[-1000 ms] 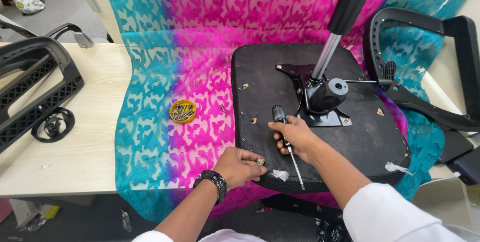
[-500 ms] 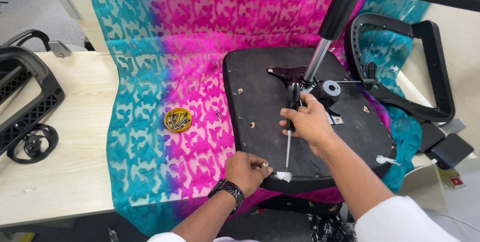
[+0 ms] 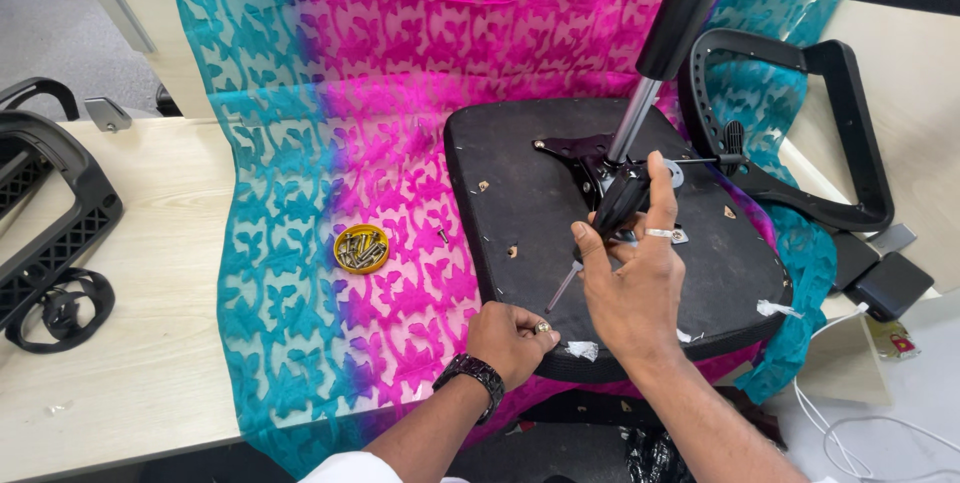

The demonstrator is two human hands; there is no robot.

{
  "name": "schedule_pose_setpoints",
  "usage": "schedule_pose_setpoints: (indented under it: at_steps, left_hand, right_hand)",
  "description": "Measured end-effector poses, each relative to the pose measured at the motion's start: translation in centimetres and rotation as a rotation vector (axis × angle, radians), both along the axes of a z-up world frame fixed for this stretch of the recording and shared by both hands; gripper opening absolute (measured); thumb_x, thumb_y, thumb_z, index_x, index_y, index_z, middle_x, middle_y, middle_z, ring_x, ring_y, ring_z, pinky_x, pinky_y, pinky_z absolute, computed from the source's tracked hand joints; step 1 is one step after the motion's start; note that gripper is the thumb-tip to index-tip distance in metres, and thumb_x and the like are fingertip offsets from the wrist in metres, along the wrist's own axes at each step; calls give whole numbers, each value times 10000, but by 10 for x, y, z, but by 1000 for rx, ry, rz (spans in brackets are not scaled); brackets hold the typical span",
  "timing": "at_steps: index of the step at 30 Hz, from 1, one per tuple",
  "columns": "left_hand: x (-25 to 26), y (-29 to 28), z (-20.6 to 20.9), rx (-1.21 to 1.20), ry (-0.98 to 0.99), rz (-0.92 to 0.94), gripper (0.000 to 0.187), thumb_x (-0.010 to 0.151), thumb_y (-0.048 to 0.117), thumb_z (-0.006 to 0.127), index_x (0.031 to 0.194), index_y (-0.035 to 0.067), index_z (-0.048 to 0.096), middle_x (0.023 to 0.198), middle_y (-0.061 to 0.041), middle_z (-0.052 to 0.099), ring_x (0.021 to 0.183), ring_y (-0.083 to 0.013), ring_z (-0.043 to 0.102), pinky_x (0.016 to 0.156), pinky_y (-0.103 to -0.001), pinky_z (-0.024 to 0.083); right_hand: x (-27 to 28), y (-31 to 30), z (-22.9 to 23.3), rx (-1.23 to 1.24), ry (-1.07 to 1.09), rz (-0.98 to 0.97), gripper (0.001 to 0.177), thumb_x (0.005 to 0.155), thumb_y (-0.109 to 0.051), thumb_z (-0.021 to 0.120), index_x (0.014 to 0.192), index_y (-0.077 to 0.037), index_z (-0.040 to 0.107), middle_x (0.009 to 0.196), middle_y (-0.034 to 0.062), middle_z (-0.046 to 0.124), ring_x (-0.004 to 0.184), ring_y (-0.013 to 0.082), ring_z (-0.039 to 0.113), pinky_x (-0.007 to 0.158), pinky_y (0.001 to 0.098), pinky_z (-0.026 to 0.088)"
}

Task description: The person uses a screwdriver to tighten screws into a black metal bracket attached to the underside of an office chair seat. They pick up screws from a small yellow container and insert them into the bracket, then tighten them with the screwdriver.

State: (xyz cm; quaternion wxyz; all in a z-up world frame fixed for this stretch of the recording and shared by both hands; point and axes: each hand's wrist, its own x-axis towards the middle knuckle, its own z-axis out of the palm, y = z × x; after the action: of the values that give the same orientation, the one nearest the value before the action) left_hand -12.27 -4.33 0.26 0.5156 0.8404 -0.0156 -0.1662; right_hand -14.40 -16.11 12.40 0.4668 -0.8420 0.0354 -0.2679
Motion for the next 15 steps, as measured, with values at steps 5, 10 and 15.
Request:
schedule_pose_setpoints:
  at_steps: [5, 10, 15]
  left_hand:
    - [-1, -2, 1, -15, 14, 22, 151, 807, 213, 823, 884, 83, 826, 613, 6, 701, 558, -75, 631, 615, -277, 535]
    - [-3, -3, 3, -2, 21, 39, 148, 813, 217, 815, 881, 87, 826, 613, 3, 705, 559, -82, 638, 614, -284, 539]
    - [-4, -5, 3, -16, 16, 51, 168, 809, 214, 814, 895, 71, 830, 605, -20, 708, 546, -93, 652, 596, -282, 535]
  right_hand:
    - [-5, 1, -16, -203, -130, 62, 825, 930, -54, 724, 1583, -136, 227, 981, 140, 721, 929, 224, 778, 777, 353, 662]
    - [-9, -7, -22, -122, -199, 156, 804, 958, -55, 702, 1573, -115, 187, 1057, 157, 695, 976, 225, 767, 770, 327, 688]
    - [-12, -14, -25, -70, -216, 196, 812, 973, -58, 697, 1574, -122, 155, 1079, 171, 672, 1000, 220, 751, 786, 309, 695]
